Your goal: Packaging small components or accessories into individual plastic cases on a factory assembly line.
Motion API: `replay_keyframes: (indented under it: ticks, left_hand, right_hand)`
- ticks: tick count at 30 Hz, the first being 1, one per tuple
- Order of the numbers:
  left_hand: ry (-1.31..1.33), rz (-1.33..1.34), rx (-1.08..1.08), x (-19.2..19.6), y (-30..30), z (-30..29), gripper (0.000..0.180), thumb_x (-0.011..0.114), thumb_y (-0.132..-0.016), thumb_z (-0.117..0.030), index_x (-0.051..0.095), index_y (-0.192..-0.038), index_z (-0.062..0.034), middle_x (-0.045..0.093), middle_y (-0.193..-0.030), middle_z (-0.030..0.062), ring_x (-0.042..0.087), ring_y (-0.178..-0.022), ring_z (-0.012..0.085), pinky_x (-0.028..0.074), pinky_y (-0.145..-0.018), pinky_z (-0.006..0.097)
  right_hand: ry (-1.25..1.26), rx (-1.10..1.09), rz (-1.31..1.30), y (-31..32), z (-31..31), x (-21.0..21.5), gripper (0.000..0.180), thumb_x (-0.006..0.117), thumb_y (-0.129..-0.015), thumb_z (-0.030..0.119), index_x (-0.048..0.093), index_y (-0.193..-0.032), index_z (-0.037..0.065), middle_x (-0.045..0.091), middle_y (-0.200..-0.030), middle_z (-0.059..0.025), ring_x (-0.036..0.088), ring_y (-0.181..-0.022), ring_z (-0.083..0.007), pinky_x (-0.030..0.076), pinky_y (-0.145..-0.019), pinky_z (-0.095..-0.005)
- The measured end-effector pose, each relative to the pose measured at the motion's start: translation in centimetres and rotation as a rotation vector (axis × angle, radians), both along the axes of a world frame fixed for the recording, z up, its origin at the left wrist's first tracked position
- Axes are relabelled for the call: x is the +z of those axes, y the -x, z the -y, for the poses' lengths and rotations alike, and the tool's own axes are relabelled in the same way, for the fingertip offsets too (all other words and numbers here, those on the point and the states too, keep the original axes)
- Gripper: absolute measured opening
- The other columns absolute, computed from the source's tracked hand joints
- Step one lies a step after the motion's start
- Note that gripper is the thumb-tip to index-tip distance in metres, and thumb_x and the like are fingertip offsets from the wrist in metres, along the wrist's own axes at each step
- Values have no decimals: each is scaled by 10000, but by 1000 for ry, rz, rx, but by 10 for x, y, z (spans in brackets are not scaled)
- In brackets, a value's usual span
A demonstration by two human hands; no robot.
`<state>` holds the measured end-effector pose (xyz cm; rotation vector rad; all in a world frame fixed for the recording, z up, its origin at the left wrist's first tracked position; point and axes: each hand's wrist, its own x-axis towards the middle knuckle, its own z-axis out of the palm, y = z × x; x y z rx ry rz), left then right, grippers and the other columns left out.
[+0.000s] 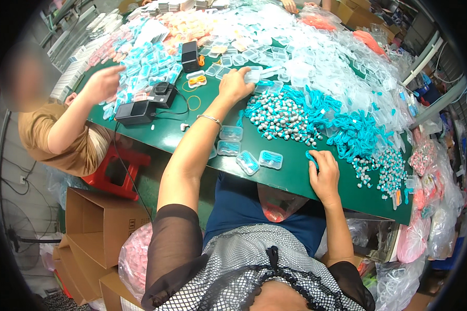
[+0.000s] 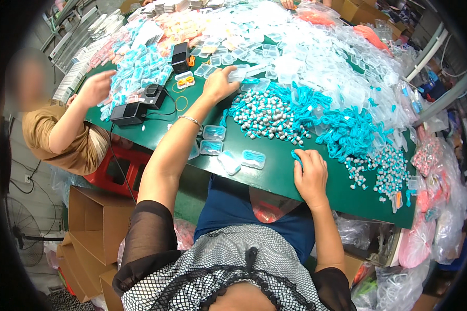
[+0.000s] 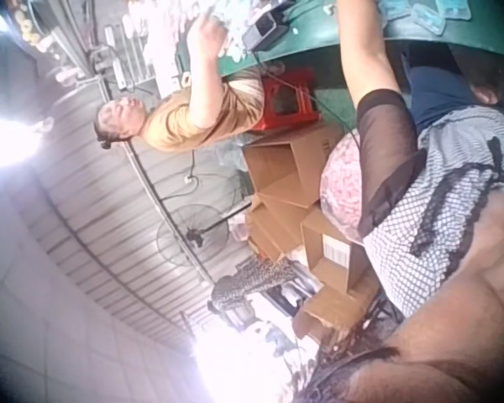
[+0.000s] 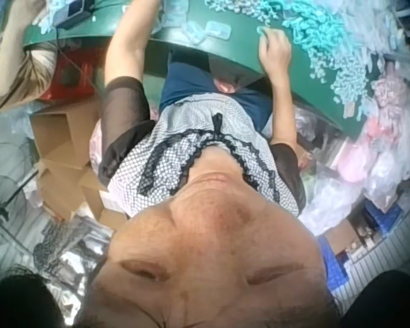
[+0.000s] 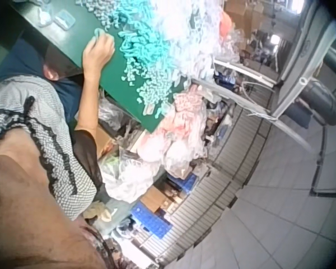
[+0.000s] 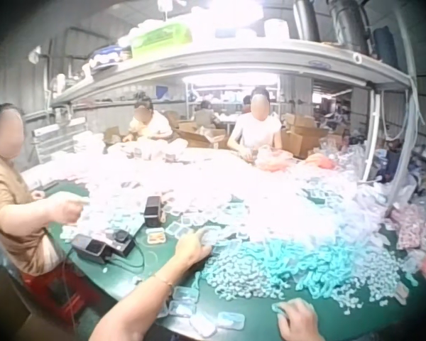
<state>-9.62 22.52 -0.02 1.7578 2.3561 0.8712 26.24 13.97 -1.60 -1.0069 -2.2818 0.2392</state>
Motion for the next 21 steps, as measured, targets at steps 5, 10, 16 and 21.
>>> replay_keyframes:
  ticks: [5,10,16,21]
  left_hand:
    - [-101,134,-70,-8,-6,-1,529,716,-781,-336,651,-1266,-135,677,-1105,208,666,-1024,354,517,-918,448]
    - [-284,582,-157,-15,-6,-3,507,720,-860,-274,616,-1295,-36,714,-1098,185,710,-950,256,554,-824,356]
    - [-297,845,-313,23,-30,24,480,687,-912,-288,601,-1302,-21,698,-1067,67,646,-897,131,502,-784,280]
    - [-121,921,-516,55,-78,82,480,661,-928,-340,603,-1295,-36,694,-1039,37,630,-856,101,460,-715,246]
  right_hand:
    - [-7,-7,-11,0,-1,-1,259,666,-811,52,652,-1068,77,599,-954,-95,604,-916,-293,450,-762,-413]
    - [-12,-3,-28,1,0,-2,257,669,-810,52,653,-1066,80,599,-950,-94,605,-914,-293,449,-760,-412]
    - [-15,-19,-65,-2,2,-2,290,684,-804,62,647,-1092,79,605,-979,-97,607,-921,-299,455,-764,-415]
    - [89,-31,-323,-2,4,2,407,701,-808,38,619,-1205,77,596,-1085,-140,612,-963,-322,483,-865,-425]
